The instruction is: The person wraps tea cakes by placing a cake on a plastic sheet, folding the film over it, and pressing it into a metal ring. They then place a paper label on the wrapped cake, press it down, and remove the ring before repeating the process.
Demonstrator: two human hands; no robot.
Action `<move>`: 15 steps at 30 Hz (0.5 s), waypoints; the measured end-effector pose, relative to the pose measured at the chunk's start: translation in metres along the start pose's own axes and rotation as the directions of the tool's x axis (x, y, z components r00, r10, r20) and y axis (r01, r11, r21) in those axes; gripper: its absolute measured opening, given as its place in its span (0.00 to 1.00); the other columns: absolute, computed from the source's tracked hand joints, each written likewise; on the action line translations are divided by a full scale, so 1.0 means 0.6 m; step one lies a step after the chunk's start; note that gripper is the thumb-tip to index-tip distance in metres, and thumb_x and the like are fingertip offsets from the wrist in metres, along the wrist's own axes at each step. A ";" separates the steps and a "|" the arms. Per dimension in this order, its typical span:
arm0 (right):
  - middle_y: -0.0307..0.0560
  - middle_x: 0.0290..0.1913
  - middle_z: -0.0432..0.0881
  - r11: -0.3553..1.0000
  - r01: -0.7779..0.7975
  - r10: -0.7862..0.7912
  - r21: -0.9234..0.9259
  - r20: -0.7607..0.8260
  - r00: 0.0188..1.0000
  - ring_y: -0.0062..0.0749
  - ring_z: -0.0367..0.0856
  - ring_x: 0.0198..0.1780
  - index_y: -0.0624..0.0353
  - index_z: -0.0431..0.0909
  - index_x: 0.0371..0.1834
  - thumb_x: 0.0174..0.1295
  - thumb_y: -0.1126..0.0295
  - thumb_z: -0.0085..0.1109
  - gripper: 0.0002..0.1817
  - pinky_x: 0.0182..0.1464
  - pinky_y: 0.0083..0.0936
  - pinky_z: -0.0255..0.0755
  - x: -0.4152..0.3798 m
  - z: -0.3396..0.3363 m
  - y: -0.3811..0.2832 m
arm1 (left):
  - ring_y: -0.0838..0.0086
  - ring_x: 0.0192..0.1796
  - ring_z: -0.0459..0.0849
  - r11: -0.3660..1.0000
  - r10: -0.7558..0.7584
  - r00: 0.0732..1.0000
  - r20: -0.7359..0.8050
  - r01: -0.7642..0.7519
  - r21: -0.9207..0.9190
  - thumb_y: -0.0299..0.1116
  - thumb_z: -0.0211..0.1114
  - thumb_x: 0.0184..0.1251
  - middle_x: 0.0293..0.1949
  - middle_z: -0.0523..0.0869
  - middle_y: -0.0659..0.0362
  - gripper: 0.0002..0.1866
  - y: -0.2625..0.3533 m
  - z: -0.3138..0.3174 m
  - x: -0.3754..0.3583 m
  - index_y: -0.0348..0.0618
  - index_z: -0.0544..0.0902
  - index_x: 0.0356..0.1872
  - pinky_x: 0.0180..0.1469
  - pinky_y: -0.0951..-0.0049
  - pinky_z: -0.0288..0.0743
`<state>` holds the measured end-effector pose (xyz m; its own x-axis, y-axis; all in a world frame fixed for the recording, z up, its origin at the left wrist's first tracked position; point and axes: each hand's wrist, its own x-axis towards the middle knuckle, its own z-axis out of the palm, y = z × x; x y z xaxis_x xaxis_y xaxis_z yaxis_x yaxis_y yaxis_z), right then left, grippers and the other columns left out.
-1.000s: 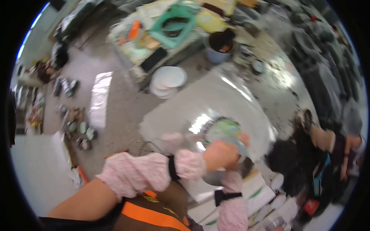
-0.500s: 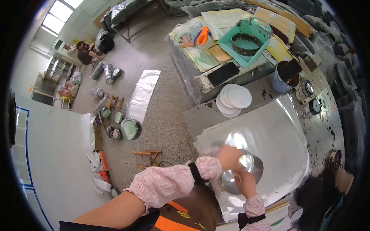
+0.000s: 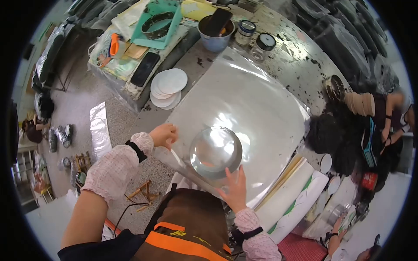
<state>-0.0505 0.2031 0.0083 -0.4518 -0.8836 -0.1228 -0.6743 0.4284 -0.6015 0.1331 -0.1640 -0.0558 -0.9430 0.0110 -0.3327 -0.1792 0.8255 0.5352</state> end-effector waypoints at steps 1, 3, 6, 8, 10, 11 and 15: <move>0.68 0.73 0.58 0.999 0.033 -0.033 -0.017 -0.023 0.999 0.63 0.62 0.72 0.54 0.74 0.65 0.44 0.63 0.81 0.40 0.69 0.48 0.65 0.010 0.015 0.003 | 0.63 0.49 0.76 0.999 0.052 0.998 0.026 -0.052 0.000 0.37 0.80 0.44 0.40 0.80 0.62 0.13 -0.008 0.010 -0.003 0.52 0.83 0.29 0.51 0.62 0.73; 0.67 0.72 0.60 1.000 0.013 -0.012 0.009 -0.087 0.996 0.63 0.63 0.71 0.55 0.78 0.55 0.44 0.63 0.81 0.33 0.67 0.47 0.66 0.021 0.036 0.011 | 0.64 0.50 0.76 0.997 0.029 0.999 -0.022 -0.031 -0.070 0.37 0.80 0.45 0.40 0.80 0.62 0.13 -0.025 0.043 -0.015 0.51 0.82 0.27 0.51 0.62 0.73; 0.66 0.69 0.63 1.000 0.011 -0.011 0.002 -0.148 0.989 0.62 0.66 0.69 0.57 0.79 0.43 0.44 0.65 0.80 0.24 0.64 0.45 0.69 0.044 0.031 0.001 | 0.64 0.50 0.77 0.995 0.095 0.995 -0.024 -0.095 -0.018 0.36 0.79 0.47 0.40 0.81 0.62 0.10 -0.011 0.031 -0.015 0.50 0.83 0.26 0.52 0.63 0.73; 0.66 0.68 0.65 1.000 -0.014 0.015 0.009 -0.150 0.989 0.61 0.67 0.67 0.57 0.78 0.39 0.44 0.66 0.80 0.22 0.62 0.44 0.70 0.040 0.024 -0.003 | 0.64 0.50 0.77 0.988 0.151 0.989 0.003 -0.151 0.018 0.35 0.77 0.49 0.39 0.82 0.62 0.08 0.009 0.019 -0.010 0.49 0.85 0.26 0.53 0.63 0.73; 0.66 0.68 0.66 0.997 -0.051 0.059 0.059 -0.135 0.989 0.61 0.69 0.66 0.57 0.77 0.39 0.43 0.66 0.80 0.22 0.61 0.44 0.71 0.036 0.029 -0.008 | 0.63 0.51 0.77 0.984 0.174 0.984 0.031 -0.175 0.029 0.33 0.76 0.51 0.38 0.83 0.62 0.06 0.011 0.007 -0.014 0.48 0.86 0.27 0.54 0.63 0.74; 0.66 0.68 0.66 0.997 -0.060 0.066 0.048 -0.147 0.987 0.60 0.69 0.66 0.57 0.77 0.39 0.44 0.66 0.80 0.22 0.60 0.44 0.72 0.038 0.031 -0.010 | 0.63 0.50 0.78 0.983 0.184 0.983 0.015 -0.184 -0.022 0.33 0.75 0.52 0.38 0.83 0.62 0.05 0.000 0.011 -0.012 0.48 0.87 0.27 0.53 0.63 0.74; 0.66 0.67 0.66 0.988 -0.130 0.139 0.085 -0.114 0.984 0.59 0.70 0.63 0.58 0.76 0.39 0.44 0.66 0.80 0.23 0.58 0.45 0.73 0.021 0.048 -0.006 | 0.63 0.49 0.79 0.972 0.230 0.972 -0.037 -0.232 -0.028 0.34 0.73 0.54 0.36 0.84 0.62 0.04 -0.017 0.047 -0.018 0.48 0.87 0.28 0.52 0.62 0.74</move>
<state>-0.0369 0.1851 -0.0134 -0.6050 -0.7879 -0.1148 -0.5574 0.5220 -0.6456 0.1529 -0.1566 -0.0793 -0.9686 0.1801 -0.1716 0.0362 0.7846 0.6190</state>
